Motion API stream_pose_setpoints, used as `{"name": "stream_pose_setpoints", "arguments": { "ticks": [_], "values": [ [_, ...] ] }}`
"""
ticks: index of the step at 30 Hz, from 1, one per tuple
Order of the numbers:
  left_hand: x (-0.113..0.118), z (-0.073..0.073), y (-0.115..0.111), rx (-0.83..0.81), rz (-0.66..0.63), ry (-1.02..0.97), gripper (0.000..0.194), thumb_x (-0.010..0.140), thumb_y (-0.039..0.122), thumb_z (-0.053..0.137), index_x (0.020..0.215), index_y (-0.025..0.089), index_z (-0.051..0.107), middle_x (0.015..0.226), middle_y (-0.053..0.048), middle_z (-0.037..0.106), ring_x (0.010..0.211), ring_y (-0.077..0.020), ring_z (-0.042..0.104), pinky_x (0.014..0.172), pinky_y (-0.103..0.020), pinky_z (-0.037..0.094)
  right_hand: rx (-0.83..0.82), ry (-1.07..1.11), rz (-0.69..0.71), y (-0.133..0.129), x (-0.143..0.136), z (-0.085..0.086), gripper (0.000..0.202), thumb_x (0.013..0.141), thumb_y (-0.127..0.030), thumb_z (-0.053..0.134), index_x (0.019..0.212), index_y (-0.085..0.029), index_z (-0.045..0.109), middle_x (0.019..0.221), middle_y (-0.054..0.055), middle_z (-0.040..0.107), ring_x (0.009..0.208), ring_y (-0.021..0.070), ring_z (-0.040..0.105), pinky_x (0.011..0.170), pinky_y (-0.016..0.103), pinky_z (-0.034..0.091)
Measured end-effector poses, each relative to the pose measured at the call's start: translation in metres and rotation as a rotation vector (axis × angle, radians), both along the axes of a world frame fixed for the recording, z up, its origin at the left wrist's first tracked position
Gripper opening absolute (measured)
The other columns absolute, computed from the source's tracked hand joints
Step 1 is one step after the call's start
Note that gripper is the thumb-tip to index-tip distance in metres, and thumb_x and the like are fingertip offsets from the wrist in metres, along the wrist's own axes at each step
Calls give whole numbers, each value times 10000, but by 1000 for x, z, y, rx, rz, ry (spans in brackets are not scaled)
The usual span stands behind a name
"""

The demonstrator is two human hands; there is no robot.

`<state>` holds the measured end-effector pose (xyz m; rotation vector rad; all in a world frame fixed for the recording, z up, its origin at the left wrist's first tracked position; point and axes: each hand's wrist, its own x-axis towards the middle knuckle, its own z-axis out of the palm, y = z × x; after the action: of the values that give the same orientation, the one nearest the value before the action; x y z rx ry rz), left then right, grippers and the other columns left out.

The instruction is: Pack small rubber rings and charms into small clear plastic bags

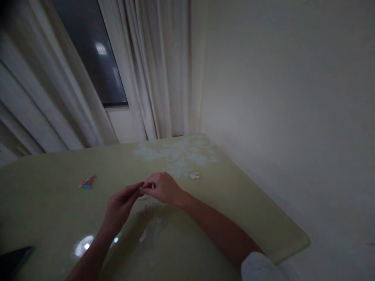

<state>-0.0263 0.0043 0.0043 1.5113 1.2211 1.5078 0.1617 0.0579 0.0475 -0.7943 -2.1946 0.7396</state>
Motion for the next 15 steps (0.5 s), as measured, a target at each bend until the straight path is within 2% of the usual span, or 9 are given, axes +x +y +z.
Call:
{"name": "stream_pose_setpoints", "arguments": {
  "ticks": [4, 8, 10, 13, 15],
  "values": [
    [0, 1, -1, -9, 4, 15, 319, 798, 468, 804, 994, 216, 806, 969, -80, 845, 840, -255, 803, 816, -399, 677, -8, -9, 18, 0, 1, 1, 75, 864, -258, 825, 861, -185, 810, 800, 20, 715, 734, 139, 616, 698, 241, 421],
    [-2, 4, -1, -35, 6, 4, 313, 772, 478, 832, 911, 201, 790, 884, -73, 838, 780, -239, 791, 750, -356, 674, -97, 46, 30, 1, 3, 4, 144, 880, -318, 806, 885, -173, 801, 801, 20, 704, 698, 131, 587, 662, 238, 425],
    [-9, 5, 1, -42, 15, 16, 334, 773, 491, 827, 931, 199, 788, 908, -82, 839, 804, -245, 793, 772, -367, 670, -125, 78, 5, 3, 4, 5, 145, 891, -313, 787, 903, -169, 794, 813, 21, 703, 679, 123, 566, 647, 236, 421],
    [-27, 1, 9, -37, 123, 95, 381, 783, 522, 800, 990, 202, 782, 991, -105, 836, 880, -263, 796, 852, -406, 652, -118, 117, -98, 8, 7, 4, 120, 890, -285, 780, 895, -165, 783, 809, 18, 700, 671, 120, 549, 643, 237, 413],
    [-38, -6, 14, -46, 220, 199, 413, 781, 561, 771, 978, 199, 782, 965, -113, 833, 842, -271, 794, 800, -406, 652, -113, 136, -156, 12, 9, 3, 118, 883, -275, 787, 875, -158, 779, 784, 11, 692, 659, 117, 539, 647, 240, 407]
  ]
}}
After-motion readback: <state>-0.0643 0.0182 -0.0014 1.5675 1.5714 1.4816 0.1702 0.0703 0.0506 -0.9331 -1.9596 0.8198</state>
